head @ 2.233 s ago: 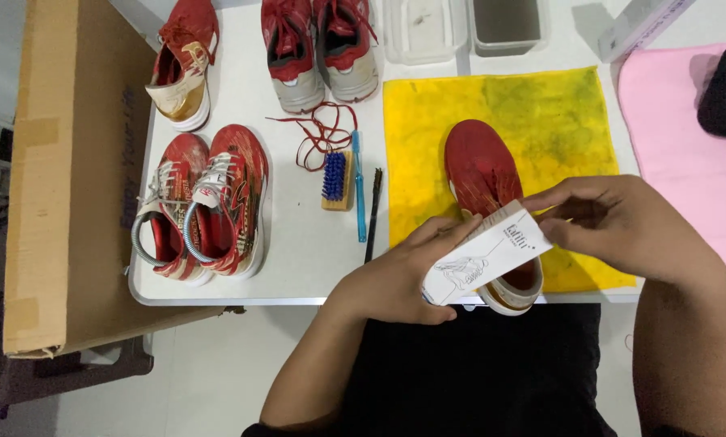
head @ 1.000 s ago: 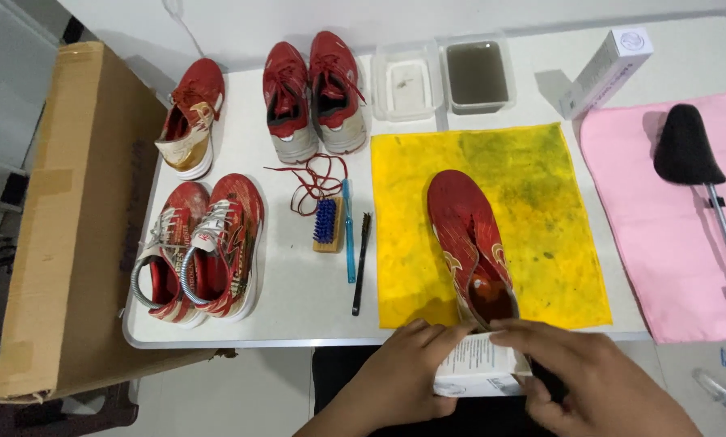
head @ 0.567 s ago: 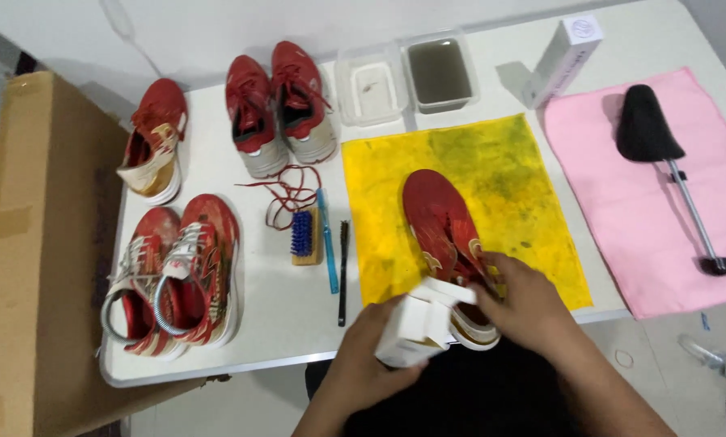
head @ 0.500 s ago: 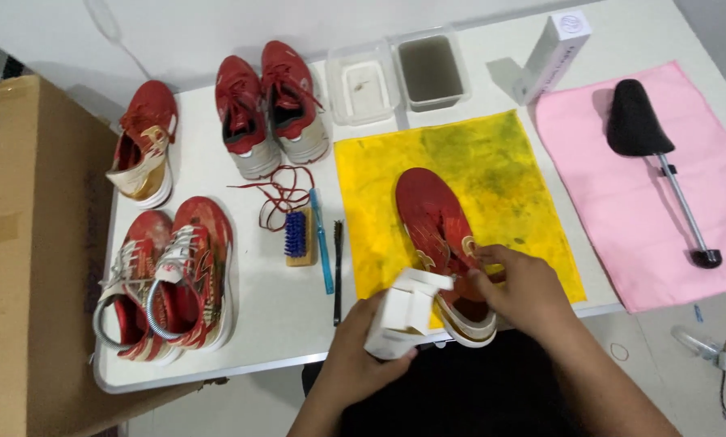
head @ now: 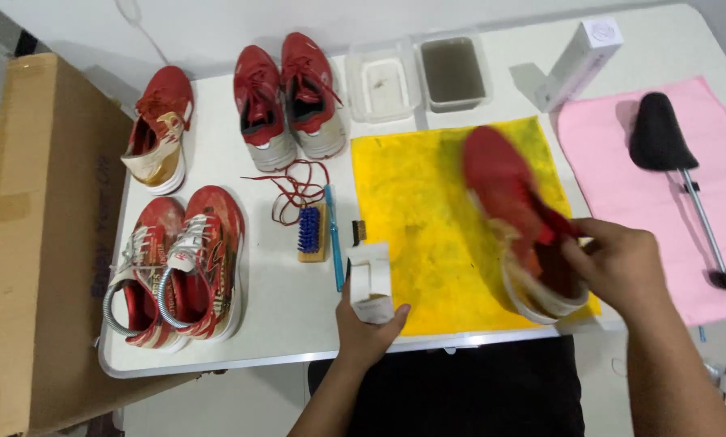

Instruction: Preparing a shoe cleaning solution by pouring liquid into a container and mixing it with a brush.

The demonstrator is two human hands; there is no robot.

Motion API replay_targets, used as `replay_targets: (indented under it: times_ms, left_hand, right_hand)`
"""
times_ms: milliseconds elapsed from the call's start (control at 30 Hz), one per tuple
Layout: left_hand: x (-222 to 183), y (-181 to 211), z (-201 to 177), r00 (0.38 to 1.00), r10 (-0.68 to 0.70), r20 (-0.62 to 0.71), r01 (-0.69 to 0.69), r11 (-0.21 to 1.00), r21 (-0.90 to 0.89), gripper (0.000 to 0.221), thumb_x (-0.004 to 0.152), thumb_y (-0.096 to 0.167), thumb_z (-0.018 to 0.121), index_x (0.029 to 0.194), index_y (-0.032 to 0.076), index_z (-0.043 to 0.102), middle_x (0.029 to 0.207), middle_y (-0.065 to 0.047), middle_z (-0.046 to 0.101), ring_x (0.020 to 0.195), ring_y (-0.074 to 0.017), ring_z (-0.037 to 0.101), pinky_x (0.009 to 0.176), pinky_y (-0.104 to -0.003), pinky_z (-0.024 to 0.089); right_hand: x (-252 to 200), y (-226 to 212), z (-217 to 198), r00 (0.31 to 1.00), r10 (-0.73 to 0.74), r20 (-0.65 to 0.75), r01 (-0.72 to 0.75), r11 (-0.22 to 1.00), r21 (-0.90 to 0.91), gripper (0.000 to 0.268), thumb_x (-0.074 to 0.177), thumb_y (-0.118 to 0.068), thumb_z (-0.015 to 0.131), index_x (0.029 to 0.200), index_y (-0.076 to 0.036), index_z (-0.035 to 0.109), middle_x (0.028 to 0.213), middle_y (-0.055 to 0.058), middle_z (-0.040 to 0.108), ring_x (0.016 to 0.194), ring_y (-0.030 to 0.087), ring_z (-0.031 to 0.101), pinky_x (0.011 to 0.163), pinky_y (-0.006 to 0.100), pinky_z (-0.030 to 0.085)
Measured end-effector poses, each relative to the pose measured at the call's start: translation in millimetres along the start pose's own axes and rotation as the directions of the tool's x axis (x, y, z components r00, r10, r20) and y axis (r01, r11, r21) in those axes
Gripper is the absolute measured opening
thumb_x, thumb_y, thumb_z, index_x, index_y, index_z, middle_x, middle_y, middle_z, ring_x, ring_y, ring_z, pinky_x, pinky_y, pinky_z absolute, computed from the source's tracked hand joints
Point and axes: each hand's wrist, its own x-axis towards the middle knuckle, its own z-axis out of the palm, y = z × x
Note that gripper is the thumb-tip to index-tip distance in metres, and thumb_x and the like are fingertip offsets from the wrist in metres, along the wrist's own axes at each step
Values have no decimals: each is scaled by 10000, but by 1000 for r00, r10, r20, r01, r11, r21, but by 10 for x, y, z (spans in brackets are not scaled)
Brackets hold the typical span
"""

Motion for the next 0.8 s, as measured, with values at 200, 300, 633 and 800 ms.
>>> replay_targets:
  times_ms: [200, 300, 633, 800]
  left_hand:
    - [43, 6, -15, 989, 138, 58, -136, 990, -36, 765, 723, 282, 895, 1380, 126, 534, 1232, -88, 712, 1131, -254, 722, 848, -396, 682]
    - [60, -20, -14, 986, 147, 84, -140, 987, -85, 780, 721, 274, 898, 1383, 123, 516, 1224, -94, 706, 1130, -250, 725, 837, -399, 688]
    - [56, -30, -39, 991, 22, 129, -6, 993, -121, 778, 687, 255, 930, 1351, 134, 543, 1227, -80, 648, 1176, -236, 694, 899, -378, 672]
    - [97, 108, -100, 982, -50, 183, 74, 989, -127, 780, 712, 280, 919, 1388, 131, 559, 1273, -79, 635, 1210, -218, 658, 936, -372, 622]
  right_hand:
    - [100, -222, -180, 951, 203, 232, -204, 979, -18, 383, 898, -381, 760, 1195, -142, 798, 1055, 32, 825, 816, 203, 793, 759, 346, 595]
    - [104, -416, -475, 974, 174, 147, -191, 975, 112, 561, 863, -322, 778, 1380, -118, 695, 1224, 140, 733, 959, 295, 698, 873, 414, 553]
    - [1905, -1992, 570, 867, -489, 94, 491, 871, 11, 243, 976, -324, 679, 1155, -172, 739, 1159, 2, 709, 1112, 254, 629, 825, 425, 517]
    - [2687, -2047, 1244, 780, -602, 168, 621, 715, -321, 374, 915, -242, 722, 1270, -127, 708, 1197, 101, 686, 1095, 300, 598, 790, 441, 540]
